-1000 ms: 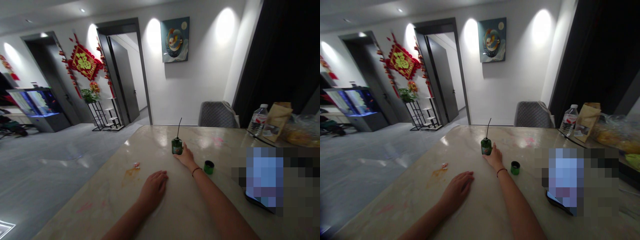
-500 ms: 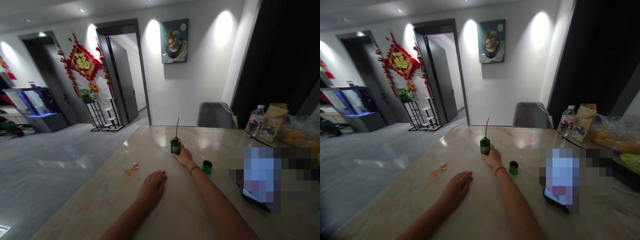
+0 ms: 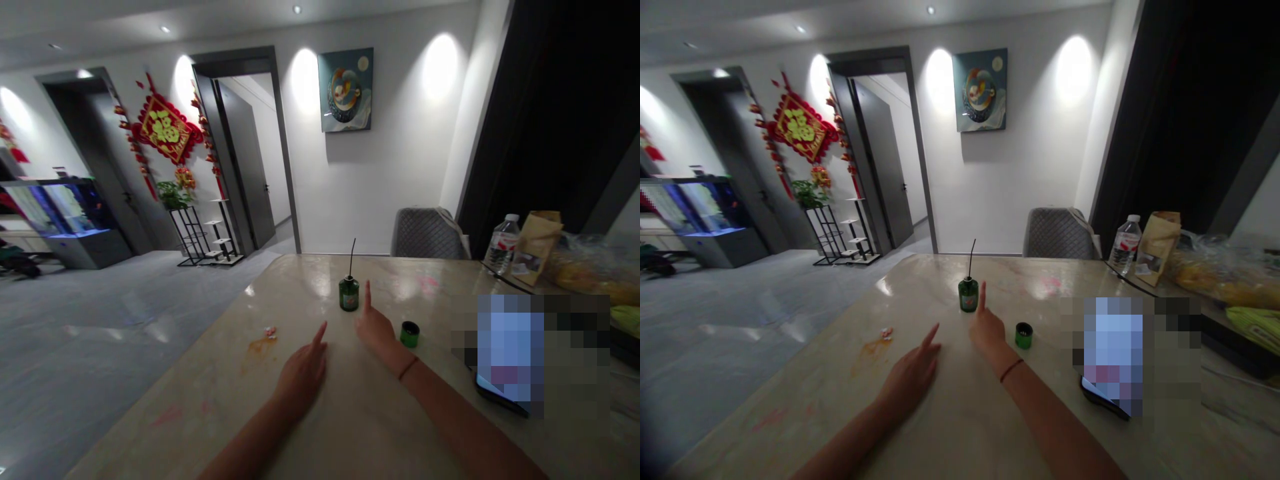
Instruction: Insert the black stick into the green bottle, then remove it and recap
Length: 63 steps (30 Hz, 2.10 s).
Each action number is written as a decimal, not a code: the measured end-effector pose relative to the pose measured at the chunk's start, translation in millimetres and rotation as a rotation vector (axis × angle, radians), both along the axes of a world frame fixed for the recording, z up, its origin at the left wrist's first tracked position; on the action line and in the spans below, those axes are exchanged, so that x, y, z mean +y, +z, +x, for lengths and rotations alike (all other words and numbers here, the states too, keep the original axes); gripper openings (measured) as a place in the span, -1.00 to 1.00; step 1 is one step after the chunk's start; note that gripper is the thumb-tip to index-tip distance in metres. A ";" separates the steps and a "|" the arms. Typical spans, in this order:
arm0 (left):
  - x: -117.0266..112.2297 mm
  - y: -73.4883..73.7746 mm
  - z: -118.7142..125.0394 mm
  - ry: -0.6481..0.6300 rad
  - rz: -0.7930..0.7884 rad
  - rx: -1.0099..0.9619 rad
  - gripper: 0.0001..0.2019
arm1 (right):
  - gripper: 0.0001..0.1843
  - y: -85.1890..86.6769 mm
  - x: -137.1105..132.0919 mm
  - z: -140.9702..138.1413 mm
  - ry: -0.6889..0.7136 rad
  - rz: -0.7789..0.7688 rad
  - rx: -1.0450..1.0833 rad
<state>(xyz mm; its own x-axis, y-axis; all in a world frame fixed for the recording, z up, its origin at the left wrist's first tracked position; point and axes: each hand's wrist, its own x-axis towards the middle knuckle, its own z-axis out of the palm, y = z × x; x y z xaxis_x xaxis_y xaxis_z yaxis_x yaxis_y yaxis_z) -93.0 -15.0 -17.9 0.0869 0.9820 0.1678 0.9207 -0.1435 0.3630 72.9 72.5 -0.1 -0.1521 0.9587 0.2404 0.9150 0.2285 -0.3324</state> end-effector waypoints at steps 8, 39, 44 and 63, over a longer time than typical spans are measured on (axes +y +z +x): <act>13.7 17.9 -14.1 0.048 -0.042 0.426 -0.27 | -0.16 -1.4 -37.6 25.4 0.242 0.331 -0.598; 16.2 4.7 -38.7 0.185 -0.015 -0.124 -0.57 | -0.62 35.2 109.5 -8.6 0.186 -0.074 0.770; 15.7 5.5 -39.1 0.176 -0.013 -0.139 -0.56 | -0.51 66.0 103.1 0.7 0.202 0.074 0.890; 17.4 7.5 -37.0 0.156 -0.030 -0.058 -0.61 | -0.68 27.2 17.2 59.2 0.395 -0.635 0.199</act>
<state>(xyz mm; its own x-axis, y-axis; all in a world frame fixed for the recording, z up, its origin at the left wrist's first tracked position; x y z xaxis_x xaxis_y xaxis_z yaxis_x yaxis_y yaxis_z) -130.1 2.4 -10.4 -0.0756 0.9874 0.1388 0.9083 0.0107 0.4181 132.1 89.7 27.1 -0.5234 0.8050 -0.2792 0.7147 0.2363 -0.6583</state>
